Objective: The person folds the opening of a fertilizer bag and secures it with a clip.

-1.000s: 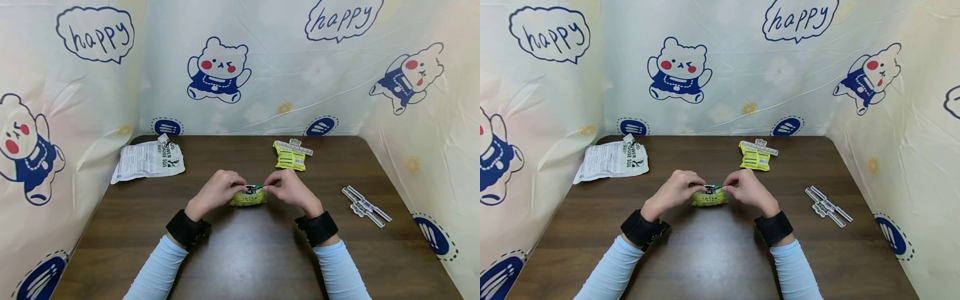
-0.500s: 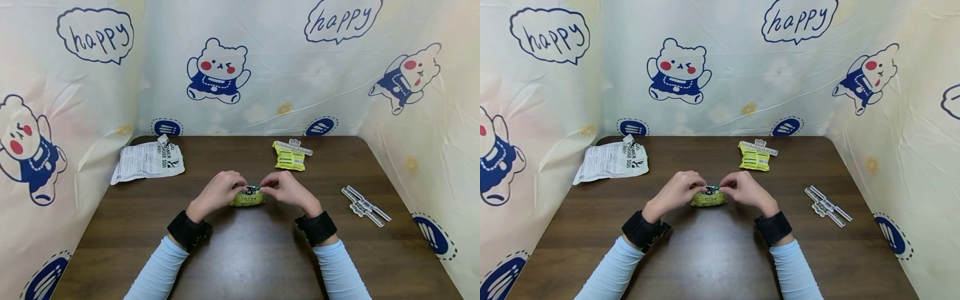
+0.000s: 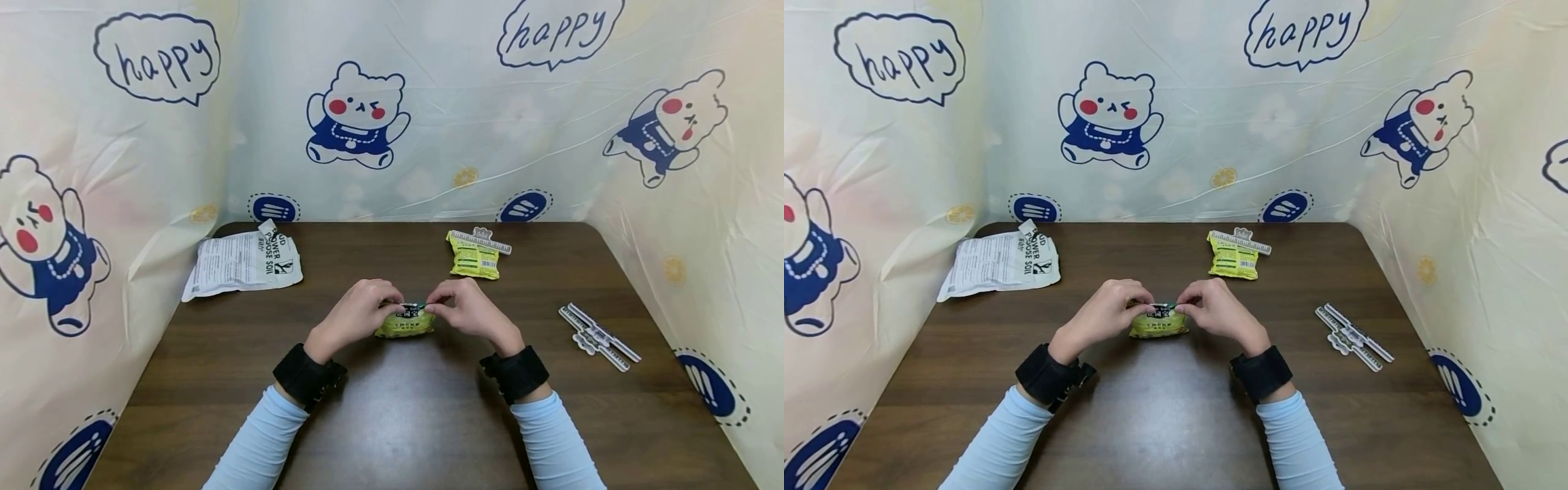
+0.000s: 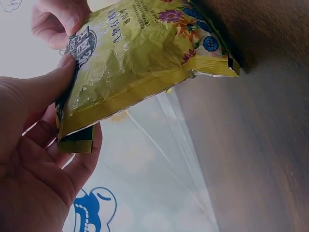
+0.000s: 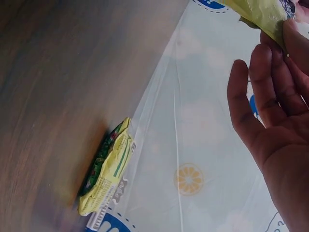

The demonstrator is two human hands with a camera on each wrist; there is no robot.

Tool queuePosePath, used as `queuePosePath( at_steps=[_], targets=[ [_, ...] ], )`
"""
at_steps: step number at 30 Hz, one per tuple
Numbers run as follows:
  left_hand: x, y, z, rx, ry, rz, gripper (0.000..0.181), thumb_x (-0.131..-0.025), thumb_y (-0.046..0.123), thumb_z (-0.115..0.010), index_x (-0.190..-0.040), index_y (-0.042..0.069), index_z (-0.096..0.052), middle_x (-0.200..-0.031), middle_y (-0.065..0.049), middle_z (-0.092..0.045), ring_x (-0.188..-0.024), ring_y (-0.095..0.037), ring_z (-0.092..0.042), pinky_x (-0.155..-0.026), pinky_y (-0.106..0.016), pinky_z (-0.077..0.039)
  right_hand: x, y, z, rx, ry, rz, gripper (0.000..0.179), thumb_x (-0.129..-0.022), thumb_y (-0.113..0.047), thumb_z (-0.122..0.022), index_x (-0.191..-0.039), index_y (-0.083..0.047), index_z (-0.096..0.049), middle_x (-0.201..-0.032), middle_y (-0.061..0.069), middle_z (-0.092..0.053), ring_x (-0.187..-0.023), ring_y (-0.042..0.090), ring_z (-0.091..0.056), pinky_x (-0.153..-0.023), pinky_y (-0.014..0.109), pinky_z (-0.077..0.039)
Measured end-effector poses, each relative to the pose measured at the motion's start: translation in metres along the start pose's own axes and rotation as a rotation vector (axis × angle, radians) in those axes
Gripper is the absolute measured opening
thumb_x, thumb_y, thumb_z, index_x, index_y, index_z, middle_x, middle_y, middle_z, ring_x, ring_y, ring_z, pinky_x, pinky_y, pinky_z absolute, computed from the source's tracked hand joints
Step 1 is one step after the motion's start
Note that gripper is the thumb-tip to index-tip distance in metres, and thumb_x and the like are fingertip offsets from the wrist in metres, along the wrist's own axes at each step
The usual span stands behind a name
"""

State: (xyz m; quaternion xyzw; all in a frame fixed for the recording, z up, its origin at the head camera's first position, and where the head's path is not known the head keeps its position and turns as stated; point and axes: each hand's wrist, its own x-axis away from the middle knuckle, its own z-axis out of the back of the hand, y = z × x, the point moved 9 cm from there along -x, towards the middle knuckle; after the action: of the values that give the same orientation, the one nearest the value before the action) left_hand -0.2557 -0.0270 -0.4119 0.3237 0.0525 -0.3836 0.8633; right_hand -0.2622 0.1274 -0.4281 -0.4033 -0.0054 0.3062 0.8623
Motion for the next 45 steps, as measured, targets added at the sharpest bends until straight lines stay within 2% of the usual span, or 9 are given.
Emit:
queuePosePath(
  at_steps=[5,11,18,27,31,35,40,45],
  targets=[
    [-0.001,0.000,0.000,-0.011,0.011,-0.005,0.005,-0.095,0.015,-0.078,-0.095,0.011,-0.080,-0.088,0.000,-0.075,-0.079,-0.012,-0.066,-0.070,-0.035,-0.059,0.000,-0.005,0.001,-0.023,0.018,0.038,0.006,-0.093,-0.004,-0.077,-0.091,-0.009,-0.081,-0.087,0.006,-0.077,-0.082,0.019,-0.069,-0.075,0.056,-0.059],
    [-0.001,-0.001,0.001,-0.016,0.027,0.004,0.006,-0.095,0.016,-0.078,-0.094,0.010,-0.080,-0.087,-0.001,-0.075,-0.079,-0.013,-0.067,-0.071,-0.036,-0.059,-0.001,-0.003,0.000,-0.036,0.017,0.001,0.006,-0.094,-0.004,-0.076,-0.094,-0.008,-0.081,-0.094,0.008,-0.079,-0.088,0.021,-0.071,-0.080,0.060,-0.059],
    [0.000,-0.004,0.001,-0.010,0.030,0.017,0.005,-0.095,0.014,-0.079,-0.093,0.010,-0.080,-0.085,-0.001,-0.074,-0.076,-0.013,-0.065,-0.069,-0.035,-0.058,-0.004,-0.003,-0.005,-0.042,0.018,-0.010,0.006,-0.095,-0.008,-0.077,-0.100,-0.010,-0.080,-0.096,0.007,-0.079,-0.091,0.020,-0.071,-0.084,0.059,-0.059],
    [0.001,-0.009,0.001,0.041,-0.006,0.044,0.005,-0.095,0.015,-0.078,-0.096,0.011,-0.080,-0.090,0.000,-0.074,-0.079,-0.012,-0.065,-0.069,-0.035,-0.058,-0.005,-0.004,-0.006,-0.029,0.050,-0.003,0.005,-0.094,-0.008,-0.078,-0.095,-0.011,-0.080,-0.092,0.005,-0.078,-0.087,0.017,-0.071,-0.078,0.045,-0.060],
    [0.002,-0.014,0.005,0.045,-0.023,0.059,0.005,-0.094,0.016,-0.080,-0.097,0.013,-0.082,-0.091,0.002,-0.067,-0.079,-0.011,-0.062,-0.068,-0.034,-0.056,-0.005,-0.004,-0.005,-0.037,0.065,0.003,0.004,-0.094,-0.007,-0.078,-0.094,-0.011,-0.080,-0.091,0.005,-0.078,-0.086,0.018,-0.071,-0.079,0.047,-0.060],
    [0.003,-0.016,0.013,0.032,-0.016,0.054,0.005,-0.090,0.016,-0.083,-0.094,0.013,-0.084,-0.084,0.004,-0.061,-0.072,-0.010,-0.057,-0.062,-0.032,-0.052,-0.004,-0.004,-0.004,-0.048,0.083,0.007,0.005,-0.094,-0.007,-0.078,-0.094,-0.011,-0.081,-0.091,0.006,-0.078,-0.087,0.019,-0.071,-0.080,0.049,-0.060],
    [0.004,-0.016,0.017,0.039,-0.009,0.038,0.004,-0.090,0.016,-0.083,-0.091,0.012,-0.084,-0.079,0.004,-0.062,-0.068,-0.008,-0.056,-0.059,-0.031,-0.051,-0.003,-0.007,-0.003,-0.062,0.107,0.031,0.005,-0.093,-0.005,-0.078,-0.094,-0.009,-0.081,-0.091,0.009,-0.078,-0.087,0.022,-0.070,-0.077,0.051,-0.059],
    [0.004,-0.015,0.017,0.048,-0.007,0.028,0.005,-0.092,0.015,-0.081,-0.091,0.011,-0.084,-0.080,0.003,-0.064,-0.069,-0.009,-0.058,-0.060,-0.031,-0.053,-0.004,-0.006,-0.005,-0.059,0.110,0.038,0.008,-0.093,-0.003,-0.078,-0.093,-0.010,-0.081,-0.089,0.007,-0.078,-0.086,0.020,-0.069,-0.076,0.049,-0.059]
  ],
)
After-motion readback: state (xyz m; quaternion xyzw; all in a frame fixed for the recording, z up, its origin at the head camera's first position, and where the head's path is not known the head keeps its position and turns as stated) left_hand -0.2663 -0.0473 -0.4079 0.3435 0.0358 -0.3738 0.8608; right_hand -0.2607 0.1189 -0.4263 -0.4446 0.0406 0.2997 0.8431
